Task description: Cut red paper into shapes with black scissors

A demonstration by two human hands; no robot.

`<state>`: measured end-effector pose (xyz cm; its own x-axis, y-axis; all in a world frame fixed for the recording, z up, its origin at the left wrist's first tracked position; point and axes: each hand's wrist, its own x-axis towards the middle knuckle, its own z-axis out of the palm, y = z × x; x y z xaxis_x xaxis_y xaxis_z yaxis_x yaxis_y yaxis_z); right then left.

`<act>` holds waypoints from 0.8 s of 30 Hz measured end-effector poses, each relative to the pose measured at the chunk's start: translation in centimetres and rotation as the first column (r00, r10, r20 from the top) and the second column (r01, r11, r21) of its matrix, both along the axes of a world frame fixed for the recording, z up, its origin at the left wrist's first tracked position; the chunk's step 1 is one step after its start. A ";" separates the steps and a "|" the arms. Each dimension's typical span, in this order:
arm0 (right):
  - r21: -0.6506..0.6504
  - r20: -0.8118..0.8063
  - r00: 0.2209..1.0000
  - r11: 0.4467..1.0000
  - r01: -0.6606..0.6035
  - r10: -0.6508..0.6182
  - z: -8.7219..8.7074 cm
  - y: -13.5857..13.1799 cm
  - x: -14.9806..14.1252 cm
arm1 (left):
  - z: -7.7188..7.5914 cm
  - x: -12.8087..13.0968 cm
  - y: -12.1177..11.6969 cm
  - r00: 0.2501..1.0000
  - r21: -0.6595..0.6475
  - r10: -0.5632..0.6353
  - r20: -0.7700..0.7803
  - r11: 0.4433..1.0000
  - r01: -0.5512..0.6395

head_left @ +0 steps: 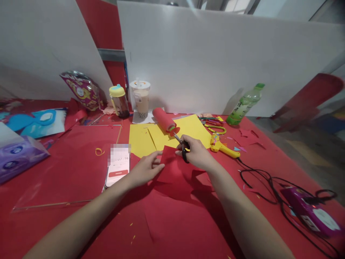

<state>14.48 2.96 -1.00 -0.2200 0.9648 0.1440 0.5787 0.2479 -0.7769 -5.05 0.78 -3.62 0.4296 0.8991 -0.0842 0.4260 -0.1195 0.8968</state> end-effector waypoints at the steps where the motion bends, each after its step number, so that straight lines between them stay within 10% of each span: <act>1: 0.009 -0.001 1.000 1.000 -0.013 0.013 0.2 -0.1 0.1 | 0.1 -0.1 0.0 0.999 -0.010 -0.018 0.041 1.000 0.018; 12: 0.060 -0.004 0.983 0.982 -0.181 0.181 0.8 -1.2 -0.6 | 1.1 -1.0 0.7 0.901 0.150 -0.405 -0.155 0.892 0.427; 24: 0.204 -0.204 0.967 0.959 0.197 -0.155 2.7 -1.8 0.6 | 1.7 -1.4 1.2 0.985 0.136 -0.055 -0.166 0.988 0.078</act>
<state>15.07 1.14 1.73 0.0006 0.9251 0.3796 0.4811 0.3325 -0.8111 -6.49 1.95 -1.93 0.4798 0.8768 -0.0310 0.5505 -0.2733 0.7889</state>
